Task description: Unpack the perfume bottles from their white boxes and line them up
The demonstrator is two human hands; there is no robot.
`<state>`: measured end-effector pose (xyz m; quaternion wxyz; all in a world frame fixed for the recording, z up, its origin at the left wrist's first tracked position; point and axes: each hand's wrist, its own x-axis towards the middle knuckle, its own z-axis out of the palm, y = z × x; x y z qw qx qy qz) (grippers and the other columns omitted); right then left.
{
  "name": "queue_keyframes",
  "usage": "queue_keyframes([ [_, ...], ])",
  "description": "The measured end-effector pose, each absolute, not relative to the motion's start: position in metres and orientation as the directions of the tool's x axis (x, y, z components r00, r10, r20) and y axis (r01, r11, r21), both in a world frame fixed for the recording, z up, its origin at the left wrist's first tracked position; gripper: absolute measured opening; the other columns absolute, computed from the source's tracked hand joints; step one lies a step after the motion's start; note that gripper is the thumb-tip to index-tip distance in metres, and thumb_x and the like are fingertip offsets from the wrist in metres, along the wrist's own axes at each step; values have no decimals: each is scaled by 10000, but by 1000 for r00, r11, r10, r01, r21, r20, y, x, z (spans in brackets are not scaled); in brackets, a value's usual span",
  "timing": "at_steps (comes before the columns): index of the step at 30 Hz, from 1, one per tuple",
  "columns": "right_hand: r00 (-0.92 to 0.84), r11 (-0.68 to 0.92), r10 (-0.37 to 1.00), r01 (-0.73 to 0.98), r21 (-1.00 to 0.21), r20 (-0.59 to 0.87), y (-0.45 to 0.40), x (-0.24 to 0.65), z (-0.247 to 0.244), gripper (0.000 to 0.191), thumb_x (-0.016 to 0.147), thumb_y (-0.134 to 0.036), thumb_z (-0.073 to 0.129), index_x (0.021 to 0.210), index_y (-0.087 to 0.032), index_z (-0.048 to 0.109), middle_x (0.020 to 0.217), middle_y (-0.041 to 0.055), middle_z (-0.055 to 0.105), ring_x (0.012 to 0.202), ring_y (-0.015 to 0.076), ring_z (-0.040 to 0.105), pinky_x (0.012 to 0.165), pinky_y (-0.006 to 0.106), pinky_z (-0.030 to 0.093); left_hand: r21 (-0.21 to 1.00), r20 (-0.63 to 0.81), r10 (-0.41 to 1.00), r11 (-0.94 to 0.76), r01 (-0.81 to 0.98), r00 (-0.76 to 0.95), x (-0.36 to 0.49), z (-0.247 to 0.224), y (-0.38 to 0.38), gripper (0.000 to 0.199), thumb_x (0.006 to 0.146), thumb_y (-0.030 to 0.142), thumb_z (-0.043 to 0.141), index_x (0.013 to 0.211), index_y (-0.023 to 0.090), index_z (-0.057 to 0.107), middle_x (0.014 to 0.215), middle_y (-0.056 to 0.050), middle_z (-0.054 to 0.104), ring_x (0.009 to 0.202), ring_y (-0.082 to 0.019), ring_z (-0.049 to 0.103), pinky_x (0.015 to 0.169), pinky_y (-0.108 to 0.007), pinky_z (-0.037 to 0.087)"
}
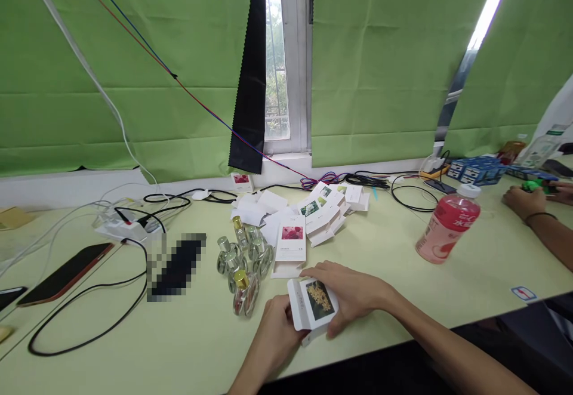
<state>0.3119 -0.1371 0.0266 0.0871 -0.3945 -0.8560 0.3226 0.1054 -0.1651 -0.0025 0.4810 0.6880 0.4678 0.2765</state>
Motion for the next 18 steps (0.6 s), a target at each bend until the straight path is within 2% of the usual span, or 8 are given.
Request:
queue_keyframes([
  [5, -672, 480, 732, 628, -612, -114, -131, 321, 26, 1031, 476, -420, 914, 1381, -191, 476, 1223, 116, 544, 1169, 322, 490, 997, 408, 422, 869, 21, 932, -195, 454, 361, 102, -7, -168, 176, 737, 140, 530, 650, 123, 682, 620, -11, 600, 591, -136, 474, 556, -221, 351],
  [8, -648, 445, 746, 659, -606, -157, -126, 329, 25, 989, 434, -438, 927, 1307, -208, 525, 1163, 85, 546, 1115, 308, 503, 952, 386, 438, 814, 61, 951, -224, 536, 304, 85, -6, -172, 220, 837, 318, 588, 826, 159, 740, 749, -37, 659, 599, -146, 501, 552, -229, 364],
  [10, -639, 425, 747, 671, -607, -184, -123, 334, 24, 982, 412, -455, 932, 1279, -218, 538, 1146, 70, 540, 1089, 300, 507, 927, 374, 443, 800, 79, 956, -230, 554, 283, 72, -5, -176, 275, 851, 409, 607, 929, 186, 748, 854, -57, 698, 612, -153, 540, 564, -234, 395],
  [12, -638, 414, 743, 676, -610, -203, -121, 336, 23, 971, 401, -468, 934, 1257, -225, 547, 1133, 60, 536, 1072, 294, 512, 910, 366, 445, 800, 64, 966, -201, 565, 252, 61, -4, -181, 316, 855, 455, 605, 971, 194, 741, 873, -65, 718, 591, -155, 565, 557, -236, 414],
  [14, -635, 406, 742, 681, -610, -215, -120, 337, 22, 955, 394, -478, 935, 1232, -225, 554, 1127, 57, 534, 1061, 291, 516, 900, 364, 447, 806, 30, 976, -152, 572, 217, 53, -2, -184, 350, 865, 482, 579, 993, 192, 729, 765, -51, 713, 516, -151, 552, 518, -236, 409],
  [16, -629, 396, 745, 686, -611, -224, -119, 338, 21, 940, 390, -489, 934, 1208, -221, 556, 1123, 56, 534, 1051, 290, 519, 890, 364, 449, 810, 0, 981, -113, 575, 194, 47, 3, -185, 377, 870, 503, 557, 1004, 192, 720, 597, -15, 653, 435, -149, 518, 476, -235, 395],
  [18, -623, 391, 748, 692, -607, -228, -119, 338, 22, 934, 384, -498, 933, 1190, -217, 555, 1120, 57, 535, 1044, 290, 523, 881, 364, 452, 813, -11, 983, -97, 574, 183, 43, 10, -184, 393, 856, 520, 561, 1001, 191, 719, 514, 6, 601, 400, -153, 506, 460, -237, 397],
])
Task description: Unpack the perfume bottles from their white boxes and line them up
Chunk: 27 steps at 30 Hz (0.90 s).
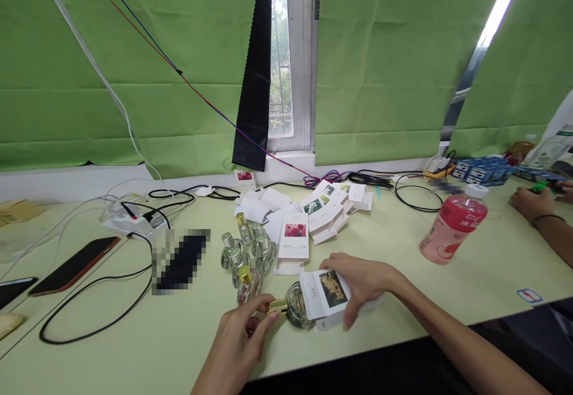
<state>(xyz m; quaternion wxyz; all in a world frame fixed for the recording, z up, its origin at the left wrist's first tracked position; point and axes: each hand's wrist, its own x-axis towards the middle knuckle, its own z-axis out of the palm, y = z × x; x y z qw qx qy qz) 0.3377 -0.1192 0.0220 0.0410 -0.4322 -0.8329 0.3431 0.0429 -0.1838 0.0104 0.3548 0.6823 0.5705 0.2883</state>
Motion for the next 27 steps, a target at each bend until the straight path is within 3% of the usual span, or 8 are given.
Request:
queue_keyframes([
  [4, -618, 394, 752, 702, -593, -232, -120, 337, 24, 907, 388, -510, 928, 1162, -214, 558, 1108, 55, 539, 1031, 290, 530, 870, 359, 454, 780, 30, 983, -137, 611, 182, 41, 30, -174, 392, 810, 525, 590, 971, 197, 733, 621, -33, 686, 471, -182, 568, 480, -250, 425],
  [9, -618, 407, 754, 704, -582, -220, -122, 335, 26, 852, 412, -496, 918, 1131, -209, 564, 1081, 55, 547, 1008, 282, 535, 847, 355, 460, 595, 109, 949, -302, 745, 297, 45, 56, -161, 323, 871, 431, 515, 999, 221, 723, 878, -70, 750, 727, -237, 666, 656, -281, 465],
  [15, -592, 374, 772, 717, -588, -230, -126, 333, 32, 822, 463, -488, 900, 1152, -205, 552, 1085, 68, 575, 1003, 287, 552, 819, 354, 459, 375, 81, 880, -462, 804, 468, 53, 81, -147, 270, 938, 288, 417, 883, 221, 674, 839, -67, 687, 790, -245, 634, 663, -290, 385],
  [20, -564, 326, 794, 711, -623, -229, -127, 331, 36, 789, 476, -481, 897, 1127, -207, 545, 1075, 59, 604, 960, 275, 572, 769, 333, 461, 213, -10, 876, -469, 857, 482, 58, 95, -135, 229, 910, 164, 427, 748, 200, 586, 800, -79, 637, 680, -223, 586, 593, -294, 319],
  [24, -543, 319, 819, 699, -640, -185, -127, 331, 39, 762, 491, -495, 892, 1101, -204, 541, 1058, 50, 617, 933, 263, 574, 752, 330, 460, 68, -75, 900, -425, 902, 430, 60, 99, -132, 211, 884, 104, 436, 835, 181, 626, 858, -104, 644, 694, -239, 616, 563, -292, 295],
  [27, -529, 343, 845, 647, -681, -76, -131, 329, 47, 817, 515, -520, 884, 1178, -201, 528, 1135, 69, 603, 994, 274, 568, 823, 359, 472, 92, 12, 916, -401, 911, 402, 59, 100, -136, 223, 917, 209, 456, 992, 177, 664, 972, -124, 657, 758, -259, 645, 588, -295, 339],
])
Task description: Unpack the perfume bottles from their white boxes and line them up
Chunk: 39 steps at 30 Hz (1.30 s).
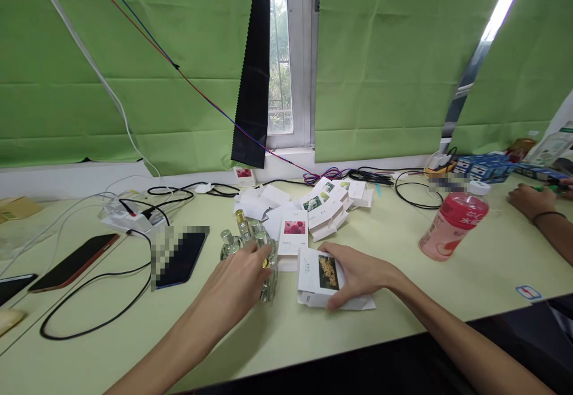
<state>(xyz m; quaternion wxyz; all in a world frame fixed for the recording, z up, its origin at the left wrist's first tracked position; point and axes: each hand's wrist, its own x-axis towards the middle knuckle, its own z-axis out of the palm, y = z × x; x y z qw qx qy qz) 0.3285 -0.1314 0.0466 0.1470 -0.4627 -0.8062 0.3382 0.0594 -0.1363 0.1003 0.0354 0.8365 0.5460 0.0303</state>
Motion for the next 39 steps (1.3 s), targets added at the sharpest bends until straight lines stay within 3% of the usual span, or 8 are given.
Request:
queue_keyframes([
  [3, -504, 407, 858, 556, -725, 95, -139, 321, 59, 881, 557, -508, 875, 1286, -211, 480, 1227, 84, 570, 1092, 287, 551, 926, 393, 460, 290, 104, 900, -436, 852, 424, 63, 106, -145, 305, 923, 358, 471, 1062, 185, 681, 952, -103, 678, 772, -243, 636, 632, -294, 404],
  [7, -470, 522, 834, 507, -685, 288, -148, 307, 76, 924, 599, -425, 874, 1377, -231, 414, 1266, 88, 533, 1131, 280, 541, 946, 402, 464, 620, 11, 863, -402, 674, 505, 77, 118, -150, 286, 890, 350, 477, 889, 173, 702, 807, -44, 686, 606, -154, 555, 550, -239, 395],
  [11, -447, 585, 808, 535, -609, 383, -151, 303, 85, 924, 613, -416, 869, 1389, -242, 399, 1271, 91, 525, 1126, 271, 548, 938, 393, 476, 731, 92, 862, -398, 555, 498, 84, 127, -143, 287, 872, 325, 478, 691, 158, 627, 629, 5, 584, 536, -107, 450, 479, -197, 324],
  [20, -99, 326, 916, 746, -581, 388, -105, 357, 90, 886, 574, -526, 852, 1302, -219, 450, 1176, 92, 649, 1029, 296, 630, 845, 379, 495, 709, 388, 920, -334, 621, 52, 26, 168, -48, 306, 761, 469, 610, 731, 166, 637, 541, 31, 512, 427, -82, 366, 420, -203, 259],
  [25, 233, 44, 918, 742, -669, 320, -34, 380, 101, 761, 540, -536, 849, 1146, -203, 530, 1080, 90, 687, 916, 275, 652, 719, 330, 488, 657, 141, 990, -108, 746, 20, 5, 147, 53, 376, 729, 528, 600, 733, 152, 620, 431, 58, 378, 394, -84, 305, 415, -209, 216],
  [31, 334, -99, 912, 741, -664, 237, 49, 378, 88, 760, 591, -516, 833, 1177, -144, 523, 1126, 131, 677, 1003, 276, 631, 770, 321, 475, 509, -58, 998, 16, 861, 16, -6, 109, 111, 335, 674, 471, 662, 693, 136, 670, 362, 9, 469, 341, -122, 392, 390, -228, 278],
  [36, 251, -81, 935, 839, -538, 250, 72, 366, 65, 556, 778, -447, 714, 1201, -122, 559, 1173, 175, 638, 1127, 304, 575, 905, 364, 438, 391, -2, 1000, 12, 920, -12, -18, 111, 109, 335, 754, 420, 573, 895, 139, 689, 613, -66, 693, 380, -147, 512, 409, -236, 350],
  [39, 257, -40, 887, 871, -490, 385, 63, 357, 60, 555, 818, -465, 671, 1254, -142, 557, 1239, 200, 578, 1201, 359, 506, 973, 455, 395, 356, 81, 997, -25, 934, -4, -28, 120, 88, 367, 815, 437, 499, 989, 166, 675, 797, -81, 747, 417, -138, 539, 464, -246, 402],
])
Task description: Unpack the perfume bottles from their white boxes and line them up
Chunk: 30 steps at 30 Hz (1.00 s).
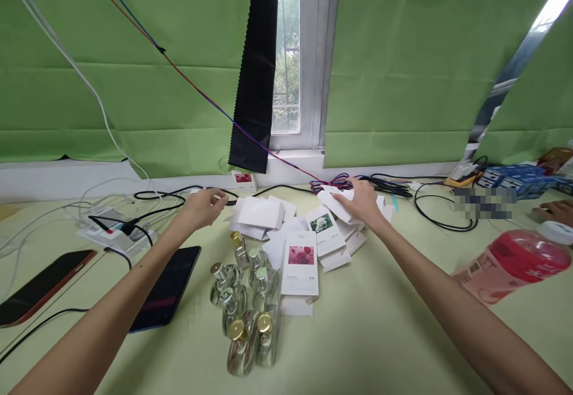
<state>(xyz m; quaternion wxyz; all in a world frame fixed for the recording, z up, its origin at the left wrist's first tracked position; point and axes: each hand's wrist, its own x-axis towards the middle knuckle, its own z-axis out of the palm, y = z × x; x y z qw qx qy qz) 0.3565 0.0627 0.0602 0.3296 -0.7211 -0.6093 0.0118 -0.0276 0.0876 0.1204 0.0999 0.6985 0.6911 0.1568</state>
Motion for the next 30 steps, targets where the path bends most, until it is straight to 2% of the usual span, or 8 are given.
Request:
queue_keyframes([
  [3, 166, 146, 803, 876, -460, 572, 34, 337, 62, 436, 879, -399, 613, 1244, -164, 575, 1240, 175, 574, 1192, 342, 503, 1002, 482, 384, 329, 152, 984, -136, 935, 90, -35, 126, 57, 426, 869, 507, 420, 978, 175, 664, 886, -83, 751, 481, -162, 603, 554, -289, 487],
  [7, -112, 400, 881, 696, -596, 460, -31, 293, 66, 383, 958, -437, 521, 1210, -156, 588, 1143, 136, 640, 1060, 261, 597, 946, 405, 470, 540, 82, 985, -173, 824, 153, -45, 112, 18, 615, 867, 691, 376, 1054, 174, 651, 1043, -118, 731, 742, -244, 707, 720, -366, 583],
  [10, -370, 439, 892, 564, -699, 261, -76, 263, 67, 562, 932, -528, 554, 1382, -200, 481, 1316, 128, 587, 1186, 264, 564, 1015, 422, 457, 683, 101, 986, -163, 712, 129, -57, 83, -13, 671, 825, 694, 502, 1295, 217, 546, 1297, -137, 640, 1179, -303, 623, 998, -425, 517],
  [15, -508, 378, 856, 481, -791, 100, -107, 236, 51, 1193, 601, -642, 823, 1549, -218, 236, 1575, 153, 308, 1459, 363, 259, 1167, 513, 308, 842, 51, 993, -99, 530, 106, -76, 30, -75, 938, 718, 594, 734, 1512, 358, 294, 1563, -100, 389, 1372, -347, 462, 1051, -455, 491],
  [18, -546, 345, 837, 470, -812, 39, -108, 226, 34, 1429, 501, -634, 870, 1586, -209, 43, 1630, 177, 142, 1494, 399, 133, 1187, 565, 242, 890, 32, 991, -88, 448, 131, -71, 14, -101, 1160, 581, 584, 838, 1543, 373, 224, 1611, -109, 289, 1419, -392, 375, 1069, -514, 459],
  [22, -569, 369, 822, 505, -781, 20, -104, 215, 20, 1467, 516, -633, 862, 1583, -186, -41, 1634, 197, 95, 1499, 416, 67, 1199, 619, 120, 873, 45, 992, -98, 478, 121, -54, 3, -117, 1310, 518, 523, 889, 1563, 364, 116, 1624, -145, 224, 1440, -432, 311, 1087, -592, 403],
  [27, -596, 439, 801, 524, -730, 54, -98, 211, 18, 1422, 551, -649, 832, 1583, -153, -11, 1616, 209, 168, 1495, 403, 114, 1205, 612, 79, 693, 257, 966, -178, 699, -9, -44, -14, -129, 1227, 549, 520, 858, 1534, 292, 163, 1531, -179, 306, 1343, -421, 442, 1018, -581, 483],
  [30, -588, 452, 806, 544, -707, 62, -97, 212, 14, 1394, 560, -676, 811, 1583, -149, 25, 1610, 212, 185, 1491, 399, 139, 1206, 596, 107, 639, 234, 972, -150, 754, -5, -40, -20, -139, 1061, 553, 520, 847, 1444, 256, 333, 1362, -164, 454, 1113, -363, 607, 853, -503, 586],
])
